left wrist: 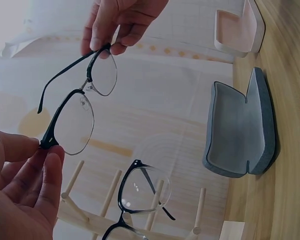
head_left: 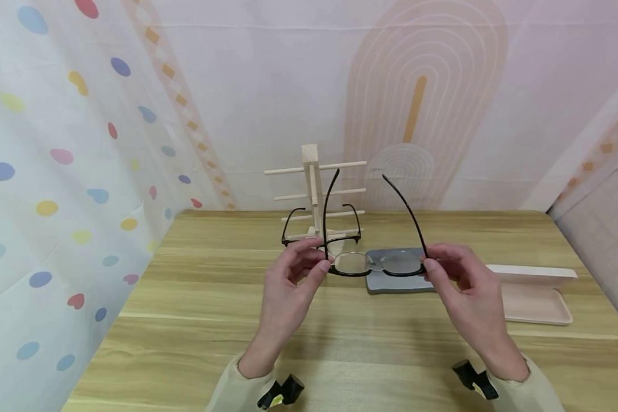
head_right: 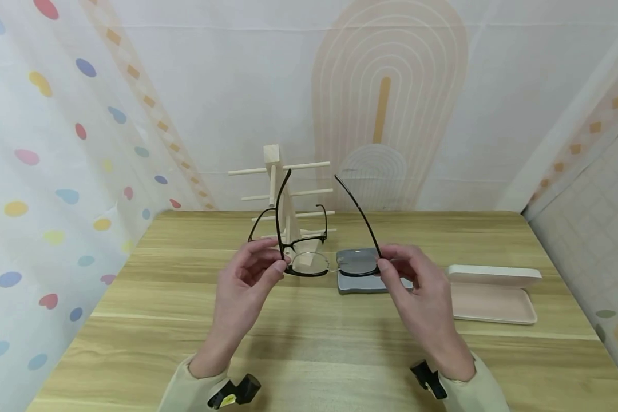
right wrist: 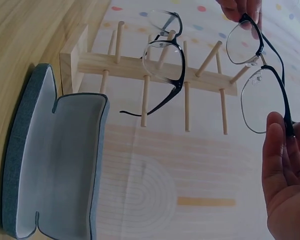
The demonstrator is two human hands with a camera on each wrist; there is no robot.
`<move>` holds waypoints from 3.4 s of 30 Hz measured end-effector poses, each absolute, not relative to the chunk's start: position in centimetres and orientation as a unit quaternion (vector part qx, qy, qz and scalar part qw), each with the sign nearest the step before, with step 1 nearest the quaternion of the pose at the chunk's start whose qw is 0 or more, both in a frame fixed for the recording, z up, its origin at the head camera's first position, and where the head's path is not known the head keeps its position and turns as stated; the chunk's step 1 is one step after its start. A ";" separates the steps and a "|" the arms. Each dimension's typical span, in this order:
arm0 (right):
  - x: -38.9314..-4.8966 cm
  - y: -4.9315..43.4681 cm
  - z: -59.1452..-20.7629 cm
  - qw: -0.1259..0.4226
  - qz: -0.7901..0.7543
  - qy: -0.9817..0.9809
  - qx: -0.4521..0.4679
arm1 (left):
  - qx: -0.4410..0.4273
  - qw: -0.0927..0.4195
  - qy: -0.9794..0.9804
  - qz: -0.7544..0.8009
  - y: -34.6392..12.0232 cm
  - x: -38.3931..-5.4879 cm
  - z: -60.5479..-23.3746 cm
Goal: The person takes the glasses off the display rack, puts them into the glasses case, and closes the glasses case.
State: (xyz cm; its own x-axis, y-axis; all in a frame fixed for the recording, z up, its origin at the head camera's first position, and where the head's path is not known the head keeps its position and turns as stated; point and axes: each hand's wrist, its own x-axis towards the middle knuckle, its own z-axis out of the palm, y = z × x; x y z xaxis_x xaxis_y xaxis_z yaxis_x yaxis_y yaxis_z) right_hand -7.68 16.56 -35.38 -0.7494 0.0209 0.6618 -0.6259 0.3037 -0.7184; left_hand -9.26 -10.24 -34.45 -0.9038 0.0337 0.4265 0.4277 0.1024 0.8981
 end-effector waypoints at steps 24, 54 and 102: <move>-7.8 17.2 -36.7 0.293 0.601 -0.699 0.253 | -0.162 0.142 -0.735 -0.643 -10.0 -9.1 -34.8; -7.8 17.3 -37.3 0.302 0.568 -0.722 0.254 | -0.154 0.146 -0.723 -0.657 -9.8 -9.2 -35.3; -7.6 16.7 -37.1 0.281 0.505 -0.784 0.227 | -0.130 0.132 -0.721 -0.667 -10.2 -8.8 -35.8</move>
State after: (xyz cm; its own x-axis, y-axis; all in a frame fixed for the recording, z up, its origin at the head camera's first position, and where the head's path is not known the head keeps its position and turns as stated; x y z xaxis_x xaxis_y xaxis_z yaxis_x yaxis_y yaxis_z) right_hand -7.55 16.75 -37.14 -0.7388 -0.0728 0.6699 -0.6400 0.3872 -0.6637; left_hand -8.82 -10.15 -35.75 -0.9310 0.0110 0.3649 0.3647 0.0751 0.9281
